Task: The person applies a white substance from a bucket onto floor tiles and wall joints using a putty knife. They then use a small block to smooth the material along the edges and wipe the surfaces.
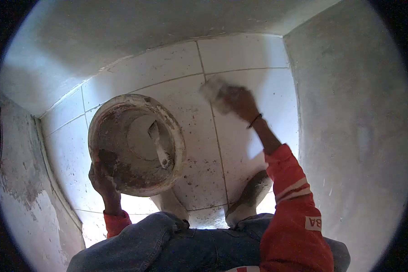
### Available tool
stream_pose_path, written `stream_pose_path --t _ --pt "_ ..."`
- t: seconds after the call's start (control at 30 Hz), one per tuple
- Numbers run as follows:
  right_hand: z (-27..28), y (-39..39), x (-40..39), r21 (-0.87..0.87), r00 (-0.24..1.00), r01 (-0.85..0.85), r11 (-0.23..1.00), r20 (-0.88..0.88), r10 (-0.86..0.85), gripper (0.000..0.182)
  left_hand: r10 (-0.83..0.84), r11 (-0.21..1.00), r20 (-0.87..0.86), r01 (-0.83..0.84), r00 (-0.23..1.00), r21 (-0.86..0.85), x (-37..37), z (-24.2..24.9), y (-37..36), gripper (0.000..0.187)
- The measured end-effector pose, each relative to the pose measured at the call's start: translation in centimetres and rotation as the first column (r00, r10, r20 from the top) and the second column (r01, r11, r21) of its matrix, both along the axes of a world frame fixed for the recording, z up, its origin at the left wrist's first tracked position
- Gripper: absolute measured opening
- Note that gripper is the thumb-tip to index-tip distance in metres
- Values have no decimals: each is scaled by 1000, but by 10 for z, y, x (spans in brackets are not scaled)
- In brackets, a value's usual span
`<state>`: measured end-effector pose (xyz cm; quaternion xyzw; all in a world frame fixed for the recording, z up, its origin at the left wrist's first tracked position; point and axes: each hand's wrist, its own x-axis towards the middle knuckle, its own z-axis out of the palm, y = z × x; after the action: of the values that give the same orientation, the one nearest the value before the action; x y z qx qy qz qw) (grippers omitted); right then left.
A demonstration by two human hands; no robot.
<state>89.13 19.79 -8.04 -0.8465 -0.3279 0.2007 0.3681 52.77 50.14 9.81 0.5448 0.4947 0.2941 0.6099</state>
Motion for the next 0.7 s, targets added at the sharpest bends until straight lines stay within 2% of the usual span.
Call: stream_pose_path --t 0.03,0.07,0.1,0.17,0.2,0.23,0.3,0.33,0.37,0.4,0.43,0.47,0.53,0.57,0.63,0.67,0.7 --pt "40 20 -30 -145 997 -56 988 51 64 28 -18 1000 -5 18 1000 -25 -1 2 2 40" --pt "63 27 -37 -211 993 -114 971 -42 107 26 -37 998 -10 37 999 -48 -2 2 4 40" --pt "48 17 -26 -211 993 -116 971 -42 110 26 -35 998 -9 34 999 -48 0 2 4 40" --pt "7 -23 23 41 997 53 998 63 -55 23 12 1000 -87 -12 996 1 1 3 3 40" --pt "16 -44 43 124 942 322 939 -140 -305 29 11 1000 -89 -11 996 0 1 6 2 40" --pt "27 -67 62 148 788 581 800 -345 -509 40 4 1000 -83 -4 997 2 3 7 1 39" --pt "22 -113 87 -68 782 616 785 -67 -619 44 -15 1000 -67 15 998 -6 6 6 1 39" --pt "-21 -137 93 34 868 480 877 125 -480 44 -26 1000 -33 25 999 -15 2 1 2 40" --pt "-66 -157 97 98 889 309 946 323 -324 44 -33 999 1 33 999 -23 -2 -2 5 40" --pt "18 -94 53 -60 842 511 858 -167 -513 42 -36 999 -43 35 998 -17 -3 -2 6 42" --pt "4 -85 39 -120 925 325 938 -165 -341 36 -39 999 -43 38 998 -24 -2 -1 7 42" --pt "-61 -91 26 -17 950 89 996 301 -80 38 -29 999 -38 27 999 -48 1 2 7 42" --pt "26 -24 -37 -148 987 97 984 141 -76 36 -50 997 -26 49 998 -57 8 3 6 42" --pt "49 -10 -47 -215 995 96 972 32 -91 35 -63 997 -20 62 998 -53 10 3 7 42" --pt "32 -25 -15 -125 952 259 958 -133 -274 32 -87 996 -51 87 995 16 11 2 8 42" --pt "-30 -62 17 128 941 321 938 64 -331 29 -86 996 -49 87 995 15 9 0 10 42" --pt "-6 -73 40 219 798 591 776 -296 -524 29 -83 997 -41 83 996 -4 4 -3 12 43"
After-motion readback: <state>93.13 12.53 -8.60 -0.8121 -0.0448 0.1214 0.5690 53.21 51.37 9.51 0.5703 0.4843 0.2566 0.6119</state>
